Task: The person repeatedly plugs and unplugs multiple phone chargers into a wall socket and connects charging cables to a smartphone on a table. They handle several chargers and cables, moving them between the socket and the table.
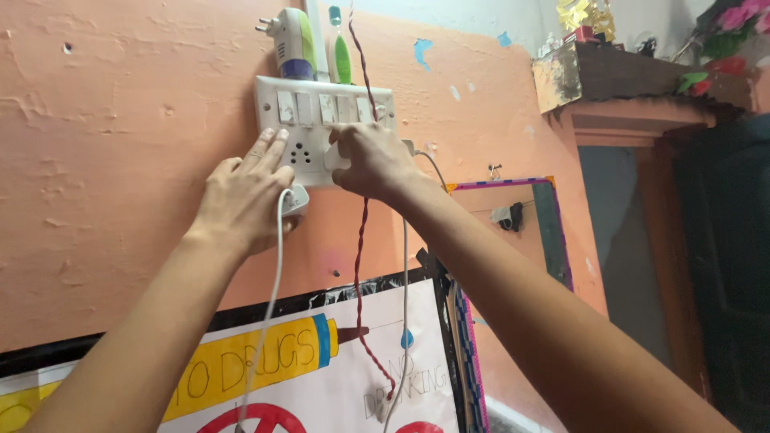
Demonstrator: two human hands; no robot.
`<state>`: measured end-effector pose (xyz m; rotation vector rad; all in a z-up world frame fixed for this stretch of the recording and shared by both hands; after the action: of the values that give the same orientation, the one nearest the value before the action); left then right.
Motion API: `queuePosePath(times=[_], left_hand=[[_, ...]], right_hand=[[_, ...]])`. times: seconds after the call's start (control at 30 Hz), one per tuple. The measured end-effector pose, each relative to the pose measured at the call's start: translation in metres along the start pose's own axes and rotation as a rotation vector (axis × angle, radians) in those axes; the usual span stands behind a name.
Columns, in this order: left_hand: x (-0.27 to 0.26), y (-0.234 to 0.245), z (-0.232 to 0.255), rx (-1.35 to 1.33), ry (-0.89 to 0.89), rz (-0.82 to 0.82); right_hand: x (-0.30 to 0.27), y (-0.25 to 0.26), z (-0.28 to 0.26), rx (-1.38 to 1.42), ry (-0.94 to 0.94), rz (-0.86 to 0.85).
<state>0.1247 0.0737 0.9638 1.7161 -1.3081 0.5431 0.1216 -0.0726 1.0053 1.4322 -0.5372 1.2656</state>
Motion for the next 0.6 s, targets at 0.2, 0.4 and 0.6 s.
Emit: queuePosePath(times=[0.2,0.4,0.6], left_hand=[[0.021,0.013,0.005,0.09,-0.071,-0.008],[0.054,0.001,0.01,0.089,-0.033,-0.285],[0.064,-0.004,0.004,0.011,-0.052,-0.307]], right_hand=[[-0.002,0.002,-0.003,-0.015,-0.015,-0.014],[-0.005,0.006,-0.005,-0.054,-0.053,-0.001],[-0.005,0.004,-0.001,-0.053,-0.032,0.037]])
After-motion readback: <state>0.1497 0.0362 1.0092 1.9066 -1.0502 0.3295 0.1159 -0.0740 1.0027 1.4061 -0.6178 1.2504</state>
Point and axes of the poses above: each hand's wrist, its own x-axis towards the middle knuckle, its own y-axis out of the back of the hand, z = x × y, the point moved 8 cm from there along x, towards the middle knuckle, and after that the axes turned 7 degrees about -z, right-handed, at the moved point
